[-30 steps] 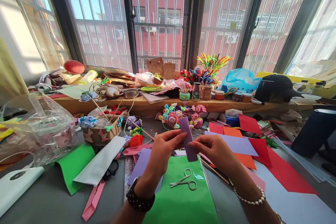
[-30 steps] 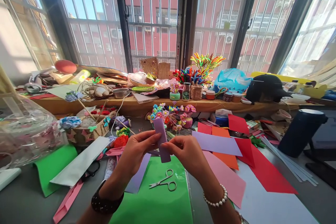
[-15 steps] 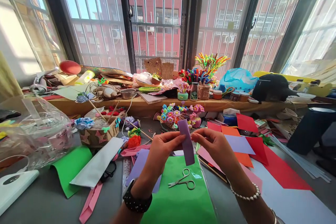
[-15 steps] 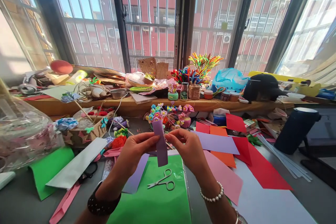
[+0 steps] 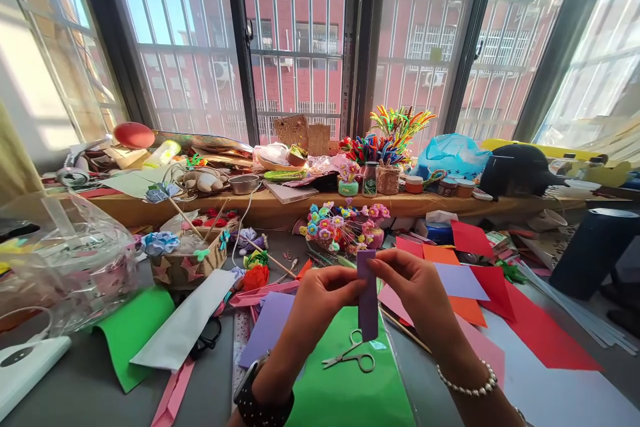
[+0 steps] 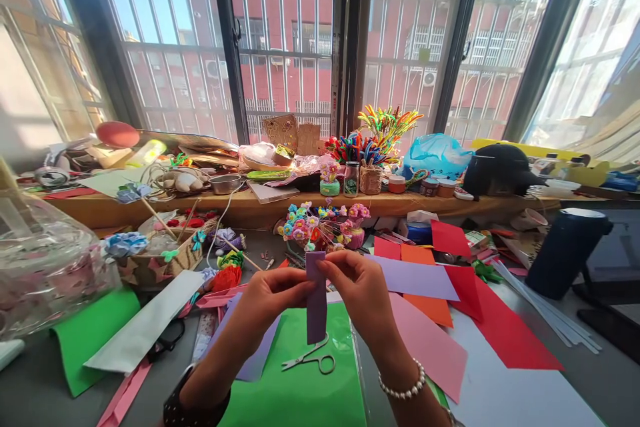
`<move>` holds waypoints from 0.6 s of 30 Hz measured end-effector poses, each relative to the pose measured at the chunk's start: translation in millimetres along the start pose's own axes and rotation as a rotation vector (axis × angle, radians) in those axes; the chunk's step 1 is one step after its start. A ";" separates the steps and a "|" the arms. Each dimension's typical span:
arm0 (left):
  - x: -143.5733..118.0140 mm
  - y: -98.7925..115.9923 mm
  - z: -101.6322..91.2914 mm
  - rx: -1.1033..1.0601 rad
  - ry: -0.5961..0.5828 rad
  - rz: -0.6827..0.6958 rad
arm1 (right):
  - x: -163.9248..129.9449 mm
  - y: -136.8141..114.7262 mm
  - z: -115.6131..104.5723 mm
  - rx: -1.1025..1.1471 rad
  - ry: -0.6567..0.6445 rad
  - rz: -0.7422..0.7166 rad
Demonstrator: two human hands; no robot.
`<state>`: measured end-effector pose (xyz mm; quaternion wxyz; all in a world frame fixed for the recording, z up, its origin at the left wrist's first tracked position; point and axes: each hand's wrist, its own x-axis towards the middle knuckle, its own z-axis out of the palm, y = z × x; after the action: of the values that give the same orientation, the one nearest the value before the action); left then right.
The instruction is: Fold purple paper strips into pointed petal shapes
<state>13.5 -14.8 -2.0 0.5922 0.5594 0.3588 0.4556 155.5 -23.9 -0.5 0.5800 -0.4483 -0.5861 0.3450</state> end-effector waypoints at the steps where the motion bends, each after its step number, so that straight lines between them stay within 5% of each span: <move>1: 0.0 -0.3 -0.5 0.003 -0.001 0.003 | -0.3 0.5 0.5 -0.011 0.008 -0.012; 18: -0.7 3.1 -3.3 0.008 0.013 0.011 | -4.2 -2.6 1.8 -0.067 0.026 -0.068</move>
<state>9.8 -14.5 0.6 0.5852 0.5607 0.3612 0.4612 153.0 -28.5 0.1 0.5836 -0.4516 -0.6047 0.2996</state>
